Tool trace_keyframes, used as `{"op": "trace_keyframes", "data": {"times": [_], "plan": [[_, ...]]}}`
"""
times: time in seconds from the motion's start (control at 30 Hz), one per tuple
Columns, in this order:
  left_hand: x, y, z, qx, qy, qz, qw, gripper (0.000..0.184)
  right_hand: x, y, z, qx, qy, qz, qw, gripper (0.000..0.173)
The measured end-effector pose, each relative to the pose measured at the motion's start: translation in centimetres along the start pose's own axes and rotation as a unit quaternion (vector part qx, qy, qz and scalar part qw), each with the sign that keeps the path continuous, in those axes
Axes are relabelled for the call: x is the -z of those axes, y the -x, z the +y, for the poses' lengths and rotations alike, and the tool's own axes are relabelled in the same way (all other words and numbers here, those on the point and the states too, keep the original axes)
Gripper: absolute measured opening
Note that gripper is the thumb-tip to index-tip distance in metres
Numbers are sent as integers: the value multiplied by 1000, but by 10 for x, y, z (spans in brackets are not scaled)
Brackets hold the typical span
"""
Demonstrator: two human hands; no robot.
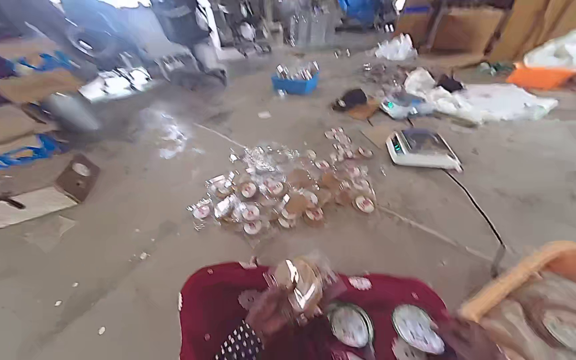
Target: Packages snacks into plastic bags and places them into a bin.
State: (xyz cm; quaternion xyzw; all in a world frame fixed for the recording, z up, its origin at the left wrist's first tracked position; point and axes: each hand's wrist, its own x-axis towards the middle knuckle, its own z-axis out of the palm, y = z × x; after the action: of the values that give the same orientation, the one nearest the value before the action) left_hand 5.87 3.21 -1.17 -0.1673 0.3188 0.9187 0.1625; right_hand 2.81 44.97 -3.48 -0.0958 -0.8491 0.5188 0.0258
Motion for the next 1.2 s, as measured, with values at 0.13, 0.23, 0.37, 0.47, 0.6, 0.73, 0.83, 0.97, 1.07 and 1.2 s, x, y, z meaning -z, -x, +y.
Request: {"op": "trace_keyframes", "data": {"times": [0.13,0.23,0.37,0.47,0.6,0.73,0.83,0.97,1.07,1.2], "plan": [[-13,0,1,8,55,10,998,36,1,1,-38,-53,-66,-8,996,37],[-21,3,-3,10,57,0,998,40,-3,0,-79,-41,-114,32,992,21],[-32,9,-9,20,6,34,999,30,-17,-3,-117,41,-181,36,982,21],[-40,15,-10,28,-26,53,998,24,-30,-9,-128,114,-169,8,979,25],[-35,16,-13,40,-31,33,998,27,-38,-14,-133,129,-155,-57,978,25],[-35,15,-13,52,-28,23,998,29,-47,-10,-146,103,-153,-110,977,25],[-37,14,-12,59,-31,11,998,29,-55,-8,-152,93,-153,-147,973,25],[-40,15,-11,59,-38,7,998,24,-64,-7,-162,76,-143,-191,968,26],[-39,16,-11,57,-19,-26,998,23,-73,-5,-168,66,-148,-235,958,26],[-36,15,-14,53,18,-50,997,21,-91,4,-175,76,-143,-264,951,17]]}}
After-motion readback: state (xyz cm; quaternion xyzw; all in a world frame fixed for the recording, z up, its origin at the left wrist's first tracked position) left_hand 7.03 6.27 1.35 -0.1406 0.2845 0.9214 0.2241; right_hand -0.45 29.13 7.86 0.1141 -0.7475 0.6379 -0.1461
